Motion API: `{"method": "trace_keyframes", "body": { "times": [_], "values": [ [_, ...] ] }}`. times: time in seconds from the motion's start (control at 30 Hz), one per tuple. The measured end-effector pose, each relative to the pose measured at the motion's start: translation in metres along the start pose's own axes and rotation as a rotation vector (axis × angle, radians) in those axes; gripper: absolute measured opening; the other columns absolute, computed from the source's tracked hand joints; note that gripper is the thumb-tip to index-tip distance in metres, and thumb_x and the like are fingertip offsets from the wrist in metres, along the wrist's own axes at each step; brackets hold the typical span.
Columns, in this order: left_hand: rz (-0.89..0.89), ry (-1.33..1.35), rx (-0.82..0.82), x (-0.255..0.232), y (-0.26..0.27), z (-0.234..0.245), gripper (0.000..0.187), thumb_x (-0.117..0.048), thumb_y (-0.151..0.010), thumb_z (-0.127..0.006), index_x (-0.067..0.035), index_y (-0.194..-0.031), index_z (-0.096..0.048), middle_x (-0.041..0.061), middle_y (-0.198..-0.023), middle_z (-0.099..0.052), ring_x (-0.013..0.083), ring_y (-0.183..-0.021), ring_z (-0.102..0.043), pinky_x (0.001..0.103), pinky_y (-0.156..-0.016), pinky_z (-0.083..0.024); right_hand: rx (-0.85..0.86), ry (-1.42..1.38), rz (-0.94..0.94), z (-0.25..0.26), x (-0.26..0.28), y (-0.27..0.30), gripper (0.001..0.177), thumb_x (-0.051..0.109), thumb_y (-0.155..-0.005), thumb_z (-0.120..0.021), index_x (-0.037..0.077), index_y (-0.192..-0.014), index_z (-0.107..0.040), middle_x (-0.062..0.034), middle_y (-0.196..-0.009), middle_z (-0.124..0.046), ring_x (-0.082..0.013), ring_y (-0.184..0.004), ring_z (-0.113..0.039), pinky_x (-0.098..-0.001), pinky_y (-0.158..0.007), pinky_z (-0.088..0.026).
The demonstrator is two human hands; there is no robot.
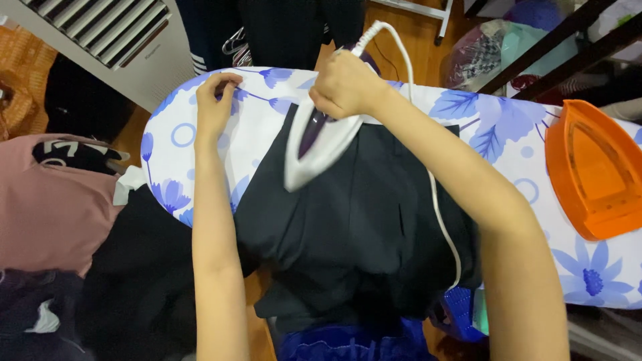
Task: Ironing a pair of black trousers on an ironing board.
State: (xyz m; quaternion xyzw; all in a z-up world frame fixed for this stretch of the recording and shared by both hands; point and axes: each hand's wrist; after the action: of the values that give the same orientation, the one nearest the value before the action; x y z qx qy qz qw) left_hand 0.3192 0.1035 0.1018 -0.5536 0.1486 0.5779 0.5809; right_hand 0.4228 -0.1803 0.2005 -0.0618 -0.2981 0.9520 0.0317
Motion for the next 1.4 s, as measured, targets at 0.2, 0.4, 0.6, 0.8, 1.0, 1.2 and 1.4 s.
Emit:
{"method": "trace_keyframes", "body": {
  "times": [0.2, 0.4, 0.6, 0.8, 1.0, 1.2, 1.4],
  "values": [
    [0.007, -0.029, -0.111, 0.025, -0.003, 0.0, 0.019, 0.007, -0.096, -0.058, -0.002, -0.104, -0.072, 0.008, -0.099, -0.071, 0.0154, -0.081, -0.063, 0.025, -0.076, -0.053, 0.005, 0.078, -0.068, -0.019, -0.005, -0.006, 0.035, 0.021, -0.09, -0.057, 0.009, -0.057, -0.058, -0.0072, -0.057, -0.059, -0.03, -0.048, -0.051, -0.0367, -0.057, -0.044],
    [0.057, 0.037, -0.475, 0.073, -0.006, 0.013, 0.031, 0.012, -0.085, -0.055, -0.006, -0.104, -0.073, 0.01, -0.101, -0.073, 0.0181, -0.088, -0.07, 0.029, -0.073, -0.062, 0.015, 0.033, -0.047, -0.008, -0.002, -0.007, 0.034, 0.02, -0.089, -0.058, 0.009, -0.057, -0.061, -0.0086, -0.057, -0.059, -0.0315, -0.047, -0.048, -0.0378, -0.055, -0.043],
    [0.146, 0.222, -0.565, 0.096, -0.004, 0.02, 0.029, 0.007, -0.088, -0.055, -0.003, -0.111, -0.071, 0.011, -0.103, -0.075, 0.015, -0.087, -0.069, 0.025, -0.079, -0.058, 0.016, 0.025, -0.032, -0.023, -0.014, -0.007, 0.038, 0.017, -0.093, -0.056, 0.009, -0.056, -0.057, -0.0079, -0.055, -0.056, -0.0288, -0.044, -0.046, -0.0356, -0.051, -0.042],
    [0.27, 0.286, -0.613, 0.104, -0.004, 0.027, 0.03, 0.002, -0.091, -0.051, -0.005, -0.112, -0.071, 0.009, -0.105, -0.077, 0.0133, -0.091, -0.071, 0.024, -0.084, -0.057, -0.046, 0.105, -0.139, -0.019, -0.014, -0.017, 0.036, 0.018, -0.09, -0.061, 0.005, -0.056, -0.058, -0.0096, -0.054, -0.057, -0.0336, -0.042, -0.044, -0.0359, -0.05, -0.042],
    [0.3, 0.302, -0.616, 0.11, -0.005, 0.023, 0.029, 0.004, -0.09, -0.052, -0.003, -0.111, -0.072, 0.009, -0.106, -0.077, 0.0144, -0.093, -0.072, 0.023, -0.084, -0.058, -0.013, 0.091, -0.084, -0.03, -0.019, -0.018, 0.039, 0.018, -0.092, -0.056, 0.008, -0.054, -0.055, -0.0074, -0.054, -0.057, -0.03, -0.043, -0.047, -0.0345, -0.052, -0.043],
    [0.277, 0.236, -0.622, 0.103, -0.002, 0.024, 0.031, 0.004, -0.088, -0.051, -0.004, -0.111, -0.072, 0.01, -0.107, -0.076, 0.0192, -0.099, -0.073, 0.028, -0.09, -0.058, -0.127, 0.495, -0.402, -0.07, -0.04, -0.037, 0.047, 0.025, -0.093, -0.055, 0.011, -0.048, -0.06, -0.0047, -0.045, -0.054, -0.0268, -0.034, -0.044, -0.0354, -0.043, -0.038],
    [0.279, 0.204, -0.617, 0.093, -0.005, 0.02, 0.034, 0.006, -0.084, -0.05, -0.002, -0.109, -0.072, 0.011, -0.103, -0.076, 0.0169, -0.095, -0.071, 0.026, -0.085, -0.059, -0.246, 0.612, -0.396, -0.036, -0.054, -0.02, 0.044, 0.024, -0.092, -0.057, 0.013, -0.05, -0.059, -0.003, -0.046, -0.052, -0.023, -0.037, -0.042, -0.0336, -0.046, -0.038]
  ]
}}
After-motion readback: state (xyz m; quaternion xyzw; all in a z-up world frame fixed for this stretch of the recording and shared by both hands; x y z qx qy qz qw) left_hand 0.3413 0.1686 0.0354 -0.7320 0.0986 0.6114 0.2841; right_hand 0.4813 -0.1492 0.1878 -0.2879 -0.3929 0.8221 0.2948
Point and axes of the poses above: each hand's wrist, its own y-axis away from the middle knuckle, its own z-axis out of the back of the hand, x = y × z
